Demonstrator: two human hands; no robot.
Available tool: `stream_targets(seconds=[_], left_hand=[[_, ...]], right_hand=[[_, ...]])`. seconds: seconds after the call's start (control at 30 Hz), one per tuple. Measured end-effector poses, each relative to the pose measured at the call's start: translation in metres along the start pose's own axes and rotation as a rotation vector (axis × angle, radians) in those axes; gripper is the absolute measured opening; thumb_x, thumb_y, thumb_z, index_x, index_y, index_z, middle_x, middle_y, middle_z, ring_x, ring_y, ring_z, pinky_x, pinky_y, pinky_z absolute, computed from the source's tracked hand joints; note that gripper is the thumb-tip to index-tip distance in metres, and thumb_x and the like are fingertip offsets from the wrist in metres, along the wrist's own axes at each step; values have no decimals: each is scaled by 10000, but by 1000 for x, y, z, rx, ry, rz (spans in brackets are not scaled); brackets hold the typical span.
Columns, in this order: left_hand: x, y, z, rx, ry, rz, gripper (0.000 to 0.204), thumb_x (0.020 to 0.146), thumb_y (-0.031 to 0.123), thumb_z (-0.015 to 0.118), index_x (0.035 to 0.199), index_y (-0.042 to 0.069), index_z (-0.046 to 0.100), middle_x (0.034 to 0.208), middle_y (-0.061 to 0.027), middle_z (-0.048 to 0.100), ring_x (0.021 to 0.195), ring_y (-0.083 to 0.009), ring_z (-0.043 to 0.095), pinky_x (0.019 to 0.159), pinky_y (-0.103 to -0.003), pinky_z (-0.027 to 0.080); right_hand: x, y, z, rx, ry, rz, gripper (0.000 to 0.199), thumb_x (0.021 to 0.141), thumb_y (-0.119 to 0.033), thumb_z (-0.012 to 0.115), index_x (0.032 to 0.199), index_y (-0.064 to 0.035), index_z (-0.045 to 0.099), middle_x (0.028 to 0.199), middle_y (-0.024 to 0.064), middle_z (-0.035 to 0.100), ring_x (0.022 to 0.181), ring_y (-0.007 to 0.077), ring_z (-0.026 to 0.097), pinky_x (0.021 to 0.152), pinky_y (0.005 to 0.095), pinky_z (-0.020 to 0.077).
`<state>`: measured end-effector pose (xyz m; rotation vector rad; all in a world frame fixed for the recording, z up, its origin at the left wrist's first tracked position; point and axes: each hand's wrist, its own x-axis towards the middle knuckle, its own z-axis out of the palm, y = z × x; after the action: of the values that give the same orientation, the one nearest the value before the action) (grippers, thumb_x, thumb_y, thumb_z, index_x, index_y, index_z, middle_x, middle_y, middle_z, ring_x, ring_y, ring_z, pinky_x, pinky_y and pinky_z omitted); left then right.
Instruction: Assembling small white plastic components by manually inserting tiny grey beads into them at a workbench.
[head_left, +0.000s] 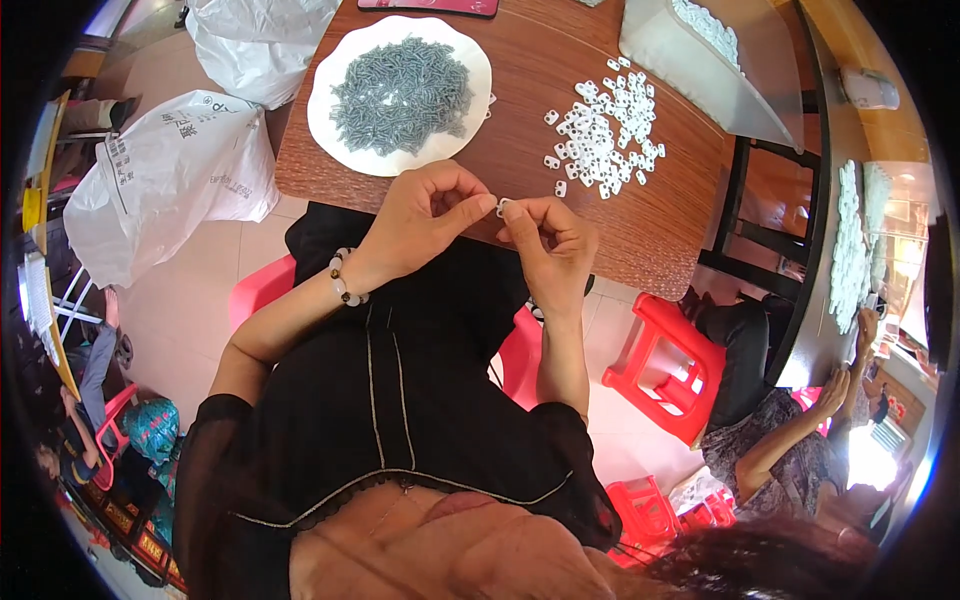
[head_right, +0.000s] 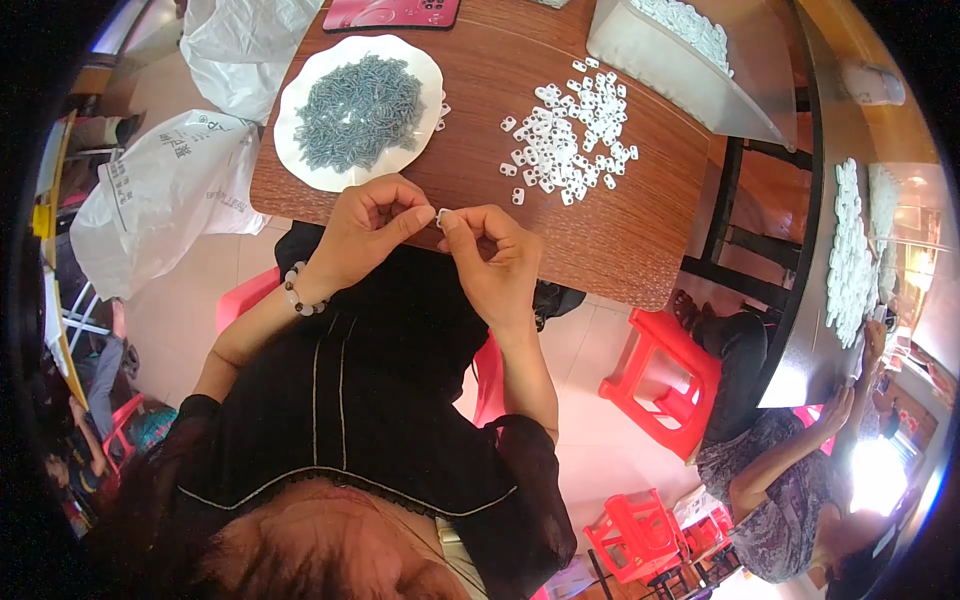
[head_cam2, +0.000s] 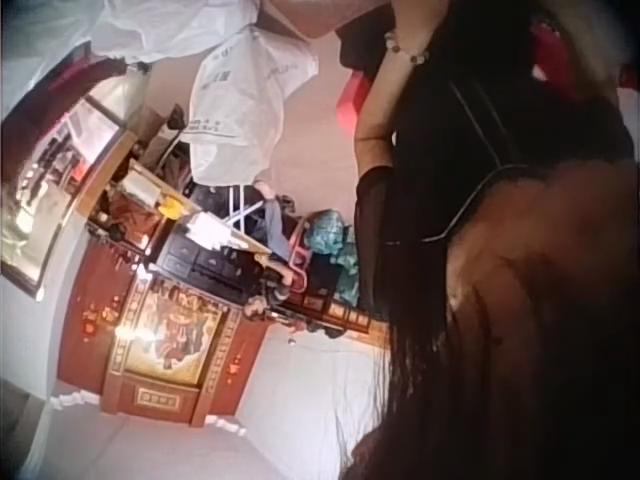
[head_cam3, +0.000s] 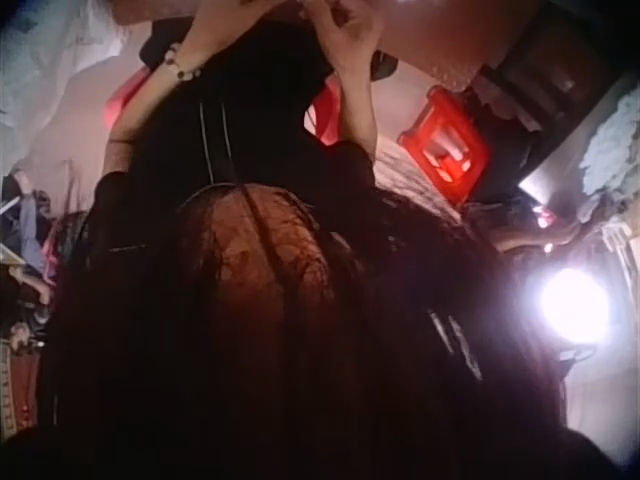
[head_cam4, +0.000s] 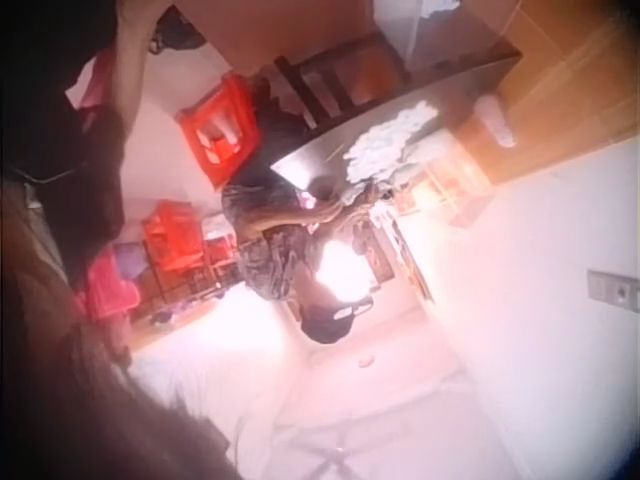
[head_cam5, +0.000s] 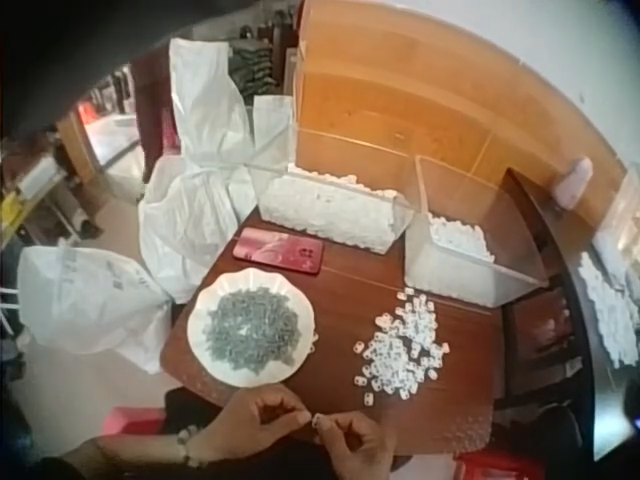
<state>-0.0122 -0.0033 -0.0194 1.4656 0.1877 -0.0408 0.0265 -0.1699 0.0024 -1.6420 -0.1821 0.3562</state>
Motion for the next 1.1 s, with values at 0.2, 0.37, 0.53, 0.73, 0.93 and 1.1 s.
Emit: stream_targets(seconds=[0.2,0.37,0.53,0.73,0.93,1.1], left_hand=[[-4,-1,-1,-6,-34,-53,96,900,67,633,904,-27,615,888,-9,575,793,-55,542,685,-194,459],[-3,0,-1,15,-59,-71,97,903,63,625,895,-33,612,882,-15,575,800,-60,545,702,-198,467],[-3,-5,-1,29,-51,-82,103,907,73,623,897,-29,613,875,-12,579,776,-54,541,690,-196,463],[-3,2,-4,51,-72,-88,170,928,141,608,985,-15,638,876,-16,627,697,-39,531,630,-179,447],[7,17,-2,-65,-48,-129,188,916,143,621,1009,-17,652,816,-3,642,616,-26,508,567,-177,426],[8,-5,9,168,13,79,183,869,127,662,1010,11,653,858,-22,633,641,-71,543,575,-216,448]], right_hand=[[0,8,-1,-26,-23,-35,108,881,-77,653,835,22,657,668,20,643,613,44,569,560,182,424],[-1,7,0,19,-21,-15,112,886,-76,648,838,25,655,666,18,641,609,44,567,566,181,428],[0,9,2,31,-32,-4,117,887,-78,648,844,31,652,675,20,643,623,45,575,578,183,439],[0,11,-3,47,-14,31,120,889,-84,650,851,30,656,686,17,646,631,47,580,581,182,446],[0,4,-16,92,54,92,113,891,-88,649,861,20,662,695,15,647,633,45,580,584,173,448],[8,14,-24,101,168,55,166,912,-133,631,848,18,655,697,13,641,616,35,553,574,179,423]])
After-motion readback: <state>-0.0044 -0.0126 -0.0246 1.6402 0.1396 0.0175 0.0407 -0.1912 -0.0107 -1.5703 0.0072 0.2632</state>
